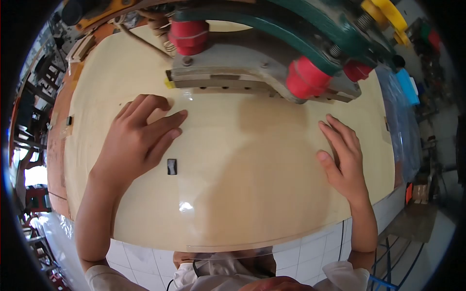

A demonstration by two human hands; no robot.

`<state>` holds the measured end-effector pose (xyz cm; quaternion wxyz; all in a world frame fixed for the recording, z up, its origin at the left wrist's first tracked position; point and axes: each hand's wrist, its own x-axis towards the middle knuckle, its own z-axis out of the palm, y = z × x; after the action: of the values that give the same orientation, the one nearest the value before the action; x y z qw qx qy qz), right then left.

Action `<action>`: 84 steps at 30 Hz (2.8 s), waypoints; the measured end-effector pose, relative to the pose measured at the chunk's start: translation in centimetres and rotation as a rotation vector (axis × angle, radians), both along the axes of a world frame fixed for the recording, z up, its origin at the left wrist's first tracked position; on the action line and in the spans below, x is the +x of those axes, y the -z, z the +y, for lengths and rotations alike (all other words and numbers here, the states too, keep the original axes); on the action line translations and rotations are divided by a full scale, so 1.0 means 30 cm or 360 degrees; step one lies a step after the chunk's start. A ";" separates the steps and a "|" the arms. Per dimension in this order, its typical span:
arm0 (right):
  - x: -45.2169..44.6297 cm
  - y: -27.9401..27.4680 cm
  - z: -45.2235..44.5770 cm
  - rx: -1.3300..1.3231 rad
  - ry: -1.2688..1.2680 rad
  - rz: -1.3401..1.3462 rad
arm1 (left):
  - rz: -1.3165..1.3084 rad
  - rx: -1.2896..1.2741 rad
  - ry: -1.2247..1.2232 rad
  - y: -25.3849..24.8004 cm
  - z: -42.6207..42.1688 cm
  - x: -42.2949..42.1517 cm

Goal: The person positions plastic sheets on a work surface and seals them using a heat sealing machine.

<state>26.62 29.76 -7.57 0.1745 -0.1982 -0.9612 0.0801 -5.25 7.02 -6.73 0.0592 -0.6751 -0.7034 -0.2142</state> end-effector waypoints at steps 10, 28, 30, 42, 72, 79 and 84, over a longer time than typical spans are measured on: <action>0.009 0.005 0.008 0.0014 -0.0016 0.0041 | 0.0001 -0.0012 -0.0028 -0.003 0.011 0.014; 0.006 0.007 0.011 0.0049 -0.0037 0.0018 | -0.0032 -0.0052 -0.0051 -0.005 0.008 0.014; 0.006 0.006 0.011 0.0062 -0.0045 0.0018 | -0.0036 -0.0054 -0.0056 -0.005 0.007 0.013; 0.003 0.011 0.010 0.0045 -0.0046 0.0059 | -0.0049 -0.0046 -0.0054 -0.005 0.006 0.012; 0.009 0.010 -0.002 0.0022 -0.0025 0.0084 | -0.0035 0.0059 0.0034 0.001 -0.007 0.007; 0.008 0.004 -0.018 -0.0005 -0.0022 0.0094 | -0.0045 0.0107 0.0055 0.006 -0.018 -0.007; 0.000 0.006 -0.028 -0.0088 0.0024 0.0111 | -0.0020 0.0158 0.0084 0.028 -0.029 -0.026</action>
<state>26.61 28.92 -7.74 0.2030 -0.2074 -0.9504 0.1121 -6.04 6.15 -7.58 0.0826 -0.6882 -0.6743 -0.2546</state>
